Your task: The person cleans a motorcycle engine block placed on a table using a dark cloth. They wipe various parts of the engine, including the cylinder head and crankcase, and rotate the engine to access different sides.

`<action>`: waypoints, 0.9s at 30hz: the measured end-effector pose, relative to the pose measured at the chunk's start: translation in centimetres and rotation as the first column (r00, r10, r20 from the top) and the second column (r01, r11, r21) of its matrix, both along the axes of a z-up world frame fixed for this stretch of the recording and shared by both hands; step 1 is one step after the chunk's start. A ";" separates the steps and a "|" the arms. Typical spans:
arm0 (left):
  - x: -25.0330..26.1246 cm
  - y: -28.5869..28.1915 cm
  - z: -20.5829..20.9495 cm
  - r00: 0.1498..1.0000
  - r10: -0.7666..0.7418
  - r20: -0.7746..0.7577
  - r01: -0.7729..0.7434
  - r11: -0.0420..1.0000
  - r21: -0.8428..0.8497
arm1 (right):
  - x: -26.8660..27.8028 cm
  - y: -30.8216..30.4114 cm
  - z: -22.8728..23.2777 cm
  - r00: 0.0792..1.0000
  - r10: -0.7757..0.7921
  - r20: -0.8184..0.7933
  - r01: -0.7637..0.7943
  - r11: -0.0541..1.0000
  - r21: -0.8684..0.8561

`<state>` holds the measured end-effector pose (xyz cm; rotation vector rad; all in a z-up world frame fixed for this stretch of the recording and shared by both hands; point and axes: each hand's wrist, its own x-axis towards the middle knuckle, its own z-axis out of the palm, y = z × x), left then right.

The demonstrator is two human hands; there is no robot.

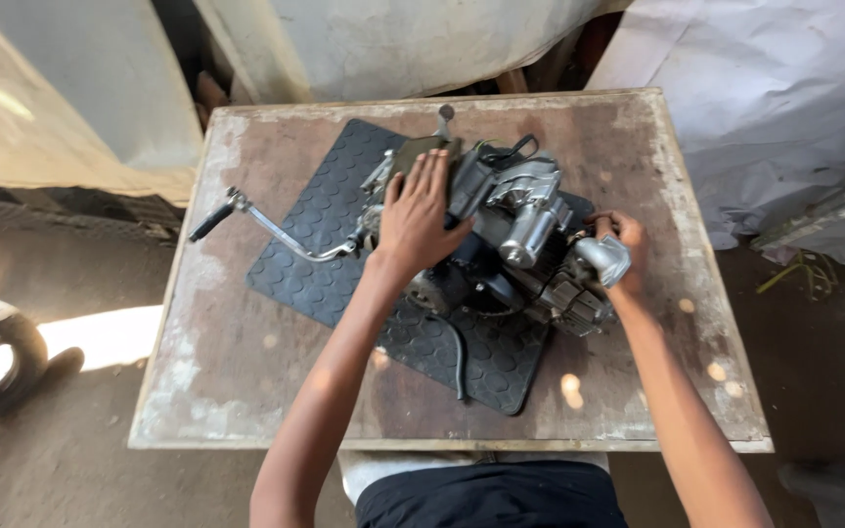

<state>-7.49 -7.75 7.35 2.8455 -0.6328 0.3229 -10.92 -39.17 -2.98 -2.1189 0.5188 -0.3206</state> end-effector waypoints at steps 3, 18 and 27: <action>1.9 0.6 0.0 0.996 0.055 -0.067 -0.054 0.998 0.019 | -0.4 0.9 1.3 1.000 -0.015 0.026 0.013 0.997 0.071; 5.6 1.0 -0.1 0.981 0.035 -0.190 -0.042 0.999 -0.033 | -1.3 2.9 4.9 0.999 -0.019 -0.033 0.021 0.996 0.083; 1.5 1.8 1.5 0.989 0.034 -0.146 -0.030 0.999 0.028 | -0.4 1.3 2.5 0.995 0.003 -0.100 0.003 0.998 0.056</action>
